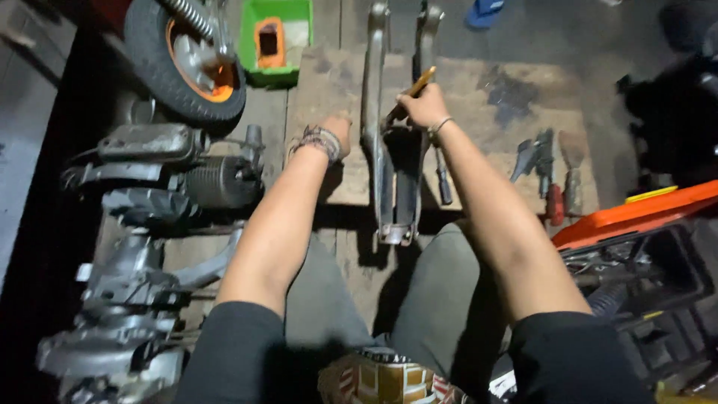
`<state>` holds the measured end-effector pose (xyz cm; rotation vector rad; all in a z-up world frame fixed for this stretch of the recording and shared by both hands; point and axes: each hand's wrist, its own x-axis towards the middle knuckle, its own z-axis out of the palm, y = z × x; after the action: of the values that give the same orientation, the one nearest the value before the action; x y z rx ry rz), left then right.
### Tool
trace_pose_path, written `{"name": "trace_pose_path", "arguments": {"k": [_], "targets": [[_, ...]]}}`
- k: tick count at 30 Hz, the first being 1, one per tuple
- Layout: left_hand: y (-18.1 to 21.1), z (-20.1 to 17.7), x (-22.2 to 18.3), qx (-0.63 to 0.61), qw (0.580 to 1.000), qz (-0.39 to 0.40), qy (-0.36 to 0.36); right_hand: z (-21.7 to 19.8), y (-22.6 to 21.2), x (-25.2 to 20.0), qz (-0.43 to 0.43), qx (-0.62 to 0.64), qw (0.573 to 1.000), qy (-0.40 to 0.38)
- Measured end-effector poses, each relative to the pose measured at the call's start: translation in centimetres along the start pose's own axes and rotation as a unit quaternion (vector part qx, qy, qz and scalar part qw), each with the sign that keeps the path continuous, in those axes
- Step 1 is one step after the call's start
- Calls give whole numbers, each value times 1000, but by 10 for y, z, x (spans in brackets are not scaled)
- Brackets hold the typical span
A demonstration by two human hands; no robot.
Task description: Cleaning a motorcycle swingarm by scraping and brushing off dirt and debris.
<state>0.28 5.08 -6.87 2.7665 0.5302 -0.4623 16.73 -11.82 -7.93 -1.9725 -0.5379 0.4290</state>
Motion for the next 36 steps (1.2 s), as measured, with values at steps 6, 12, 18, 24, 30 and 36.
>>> {"name": "trace_pose_path", "arguments": {"k": [6, 12, 18, 24, 30, 36], "targets": [[11, -20, -9, 64, 995, -7, -78, -17, 57, 41, 56, -45, 994, 76], [23, -14, -6, 14, 999, 39, -34, -13, 18, 3, -29, -60, 998, 20], [34, -27, -13, -5, 998, 42, -47, -17, -42, -37, -55, -8, 998, 7], [27, 5, 17, 9, 998, 51, -45, -29, -42, -29, -70, -182, 981, -10], [31, 8, 20, 16, 997, 53, -51, -20, -54, -45, -7, -139, 985, -104], [35, -1, 12, 30, 996, 62, -55, -19, -36, -39, -63, -139, 988, 24]]}}
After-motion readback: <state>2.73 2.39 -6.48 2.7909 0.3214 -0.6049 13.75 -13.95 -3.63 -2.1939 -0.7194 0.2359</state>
